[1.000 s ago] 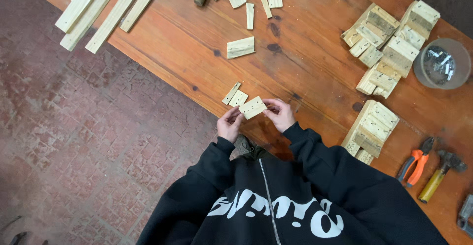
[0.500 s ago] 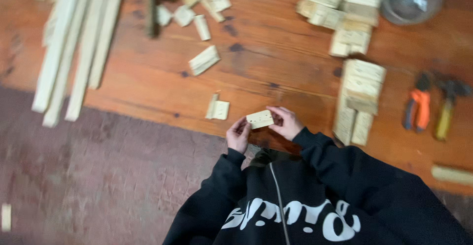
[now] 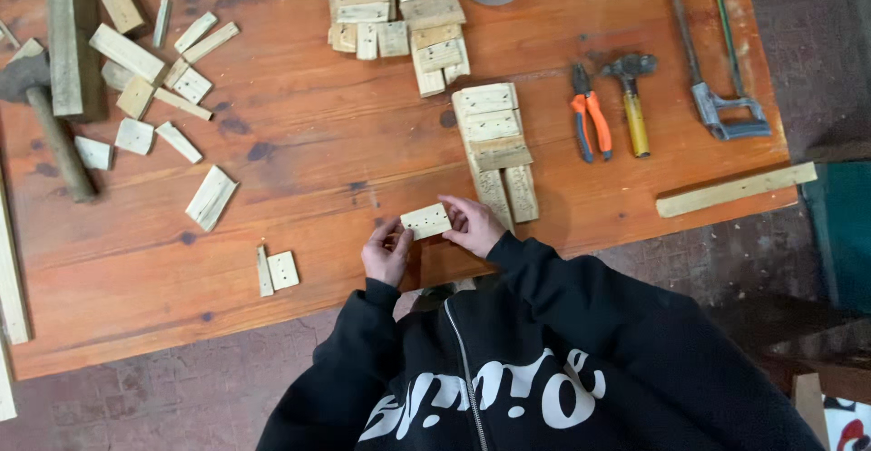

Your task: The person assembles small wooden blocks into a rectangular frame on a workbench. They pick up nails from a container, position them on the wood, and hammer them in to secure the pieces together.

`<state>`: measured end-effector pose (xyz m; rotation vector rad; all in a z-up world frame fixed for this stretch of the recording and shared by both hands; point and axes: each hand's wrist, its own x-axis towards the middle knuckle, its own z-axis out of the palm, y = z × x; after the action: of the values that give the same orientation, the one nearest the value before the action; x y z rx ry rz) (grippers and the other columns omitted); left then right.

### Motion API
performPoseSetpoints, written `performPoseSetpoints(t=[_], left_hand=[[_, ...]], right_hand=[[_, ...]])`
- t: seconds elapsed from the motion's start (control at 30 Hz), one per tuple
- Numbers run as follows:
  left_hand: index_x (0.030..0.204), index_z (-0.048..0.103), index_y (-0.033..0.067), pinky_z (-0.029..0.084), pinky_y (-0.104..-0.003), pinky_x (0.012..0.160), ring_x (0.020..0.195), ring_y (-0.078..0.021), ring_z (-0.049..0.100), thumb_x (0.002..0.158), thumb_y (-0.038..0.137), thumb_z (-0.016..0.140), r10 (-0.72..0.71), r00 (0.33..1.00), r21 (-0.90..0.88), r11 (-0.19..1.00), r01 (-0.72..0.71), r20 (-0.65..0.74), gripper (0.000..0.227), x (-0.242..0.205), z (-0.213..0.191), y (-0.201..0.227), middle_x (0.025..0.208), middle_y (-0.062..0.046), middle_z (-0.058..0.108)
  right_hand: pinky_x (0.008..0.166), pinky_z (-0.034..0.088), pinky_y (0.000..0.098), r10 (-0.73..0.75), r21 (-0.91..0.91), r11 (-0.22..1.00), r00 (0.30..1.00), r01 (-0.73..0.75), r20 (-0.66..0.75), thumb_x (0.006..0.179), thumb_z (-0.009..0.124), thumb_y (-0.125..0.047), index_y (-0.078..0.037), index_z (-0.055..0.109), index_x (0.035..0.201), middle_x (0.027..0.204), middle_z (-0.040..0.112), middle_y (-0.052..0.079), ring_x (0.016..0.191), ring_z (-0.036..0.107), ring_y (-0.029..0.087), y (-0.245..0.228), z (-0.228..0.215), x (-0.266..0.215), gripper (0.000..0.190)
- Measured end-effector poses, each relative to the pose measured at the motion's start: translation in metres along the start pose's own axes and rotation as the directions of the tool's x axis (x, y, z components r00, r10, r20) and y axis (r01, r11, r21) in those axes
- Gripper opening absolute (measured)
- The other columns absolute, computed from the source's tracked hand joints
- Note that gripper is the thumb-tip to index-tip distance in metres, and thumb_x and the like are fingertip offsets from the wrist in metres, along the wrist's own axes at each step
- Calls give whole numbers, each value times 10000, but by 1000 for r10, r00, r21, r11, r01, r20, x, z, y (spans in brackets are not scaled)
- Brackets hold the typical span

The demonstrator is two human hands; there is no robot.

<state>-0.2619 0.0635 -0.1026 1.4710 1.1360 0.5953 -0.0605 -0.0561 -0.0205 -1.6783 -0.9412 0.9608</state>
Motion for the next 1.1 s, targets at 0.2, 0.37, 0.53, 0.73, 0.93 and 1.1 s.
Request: performPoseSetpoints(t=[0.2,0.37,0.53,0.73,0.93,1.1], left_hand=[[1202,784,294,637,-348,735,879,-264,755,764,343,902,32,997,215,976,-47,73,456,-5,79,44,983,-23,788],[1222,767,277,626,-419,800,906,-288,741,713,423,889,87,986,343,930,-130,140,543,-6,135,61,1003,-14,767],[1265,746,224,606,-473,860,985,-341,720,703,513,889,116,980,433,884,-174,159,647,-3,166,53,1060,-56,736],[1316,706,239,614,-426,849,980,-291,708,714,433,854,115,981,535,825,-181,156,650,-4,175,63,1071,11,674],[1274,716,174,607,-450,759,899,-340,711,748,401,843,276,945,508,797,-328,176,586,-6,171,77,1012,-56,656],[1226,740,172,616,-384,700,831,-280,715,732,395,865,380,921,496,784,-373,92,556,-2,173,68,973,-7,659]], right_hand=[[556,639,322,21,-61,998,992,-29,-127,718,900,-9,-54,580,1423,1013,637,172,729,730,271,55,-72,-14,776],[519,618,339,-53,-221,975,992,26,-116,770,852,-15,-55,610,1404,953,626,150,687,710,272,64,-130,-25,680],[488,577,353,-141,-349,932,986,102,-89,760,878,-88,-34,633,1385,905,624,129,638,668,251,75,-155,-20,673],[497,570,349,-168,-371,922,978,112,-123,794,854,-123,-37,673,1329,910,655,103,634,682,252,85,-161,-17,572],[545,564,412,-187,-377,917,974,127,-125,725,875,-95,-19,669,1310,943,666,121,641,682,293,78,-160,-22,624],[547,561,365,-182,-393,915,963,93,-197,793,829,-131,-59,703,1265,948,668,78,647,686,258,92,-155,-13,494]])
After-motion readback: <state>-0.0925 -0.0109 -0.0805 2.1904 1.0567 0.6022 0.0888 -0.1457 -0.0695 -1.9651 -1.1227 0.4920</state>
